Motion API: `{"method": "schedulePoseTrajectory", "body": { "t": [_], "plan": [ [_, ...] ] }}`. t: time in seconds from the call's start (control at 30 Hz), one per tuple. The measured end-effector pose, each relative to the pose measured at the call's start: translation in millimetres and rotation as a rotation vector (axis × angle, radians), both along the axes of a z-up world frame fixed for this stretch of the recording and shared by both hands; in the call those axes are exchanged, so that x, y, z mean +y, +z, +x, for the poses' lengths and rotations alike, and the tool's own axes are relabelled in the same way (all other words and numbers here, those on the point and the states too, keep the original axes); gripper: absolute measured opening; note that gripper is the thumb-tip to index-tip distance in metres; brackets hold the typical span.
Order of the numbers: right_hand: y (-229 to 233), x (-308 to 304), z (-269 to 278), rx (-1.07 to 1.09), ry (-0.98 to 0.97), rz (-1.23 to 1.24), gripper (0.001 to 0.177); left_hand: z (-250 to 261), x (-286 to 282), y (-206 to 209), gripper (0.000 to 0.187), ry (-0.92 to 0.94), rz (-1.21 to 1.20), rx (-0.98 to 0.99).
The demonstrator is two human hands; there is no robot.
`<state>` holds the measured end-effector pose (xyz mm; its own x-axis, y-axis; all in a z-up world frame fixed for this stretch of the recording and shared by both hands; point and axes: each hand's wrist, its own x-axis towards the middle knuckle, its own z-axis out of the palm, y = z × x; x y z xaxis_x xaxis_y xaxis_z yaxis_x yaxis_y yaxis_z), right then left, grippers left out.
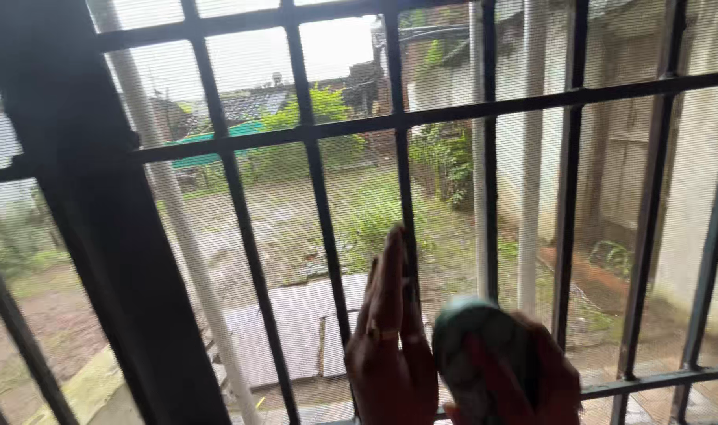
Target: The person cleans a window grill using a brush, moving the brush vertically and horizontally along the metal bars and the screen behind them.
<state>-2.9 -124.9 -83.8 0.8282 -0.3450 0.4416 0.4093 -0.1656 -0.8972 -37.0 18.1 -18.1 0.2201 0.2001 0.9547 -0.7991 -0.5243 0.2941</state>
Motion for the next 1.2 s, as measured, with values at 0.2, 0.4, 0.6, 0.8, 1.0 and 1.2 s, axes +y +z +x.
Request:
{"method": "schedulePoseTrajectory", "body": {
  "t": [0.2,0.4,0.6,0.8,1.0,1.2],
  "plan": [
    [50.3,15.4,-37.7,-0.900,-0.574,-0.830,0.059,-1.8,5.2,-25.5,0.048,-0.100,-0.029,0.073],
    [54.9,16.2,-38.9,-0.926,-0.332,-0.717,0.047,-5.6,11.9,-37.0,0.048,-0.142,-0.002,0.016],
    [5.9,5.8,-16.1,-0.433,-0.151,-0.340,0.050,-26.0,16.7,-65.1,0.053,-0.137,-0.094,0.006],
    [25.1,-7.4,-15.2,-0.787,-0.273,-0.603,0.079,22.0,2.1,-49.0,0.067,-0.777,-0.023,-0.256],
    [5.0,-5.2,6.7,-0.518,0.024,-0.330,0.071,43.9,-12.7,-51.6,0.074,-0.187,0.247,-0.111],
    [-4.0,5.9,23.2,-0.452,0.145,-0.238,0.065,104.7,28.6,-67.7,0.073,-0.764,-0.145,0.238]
  ]
}}
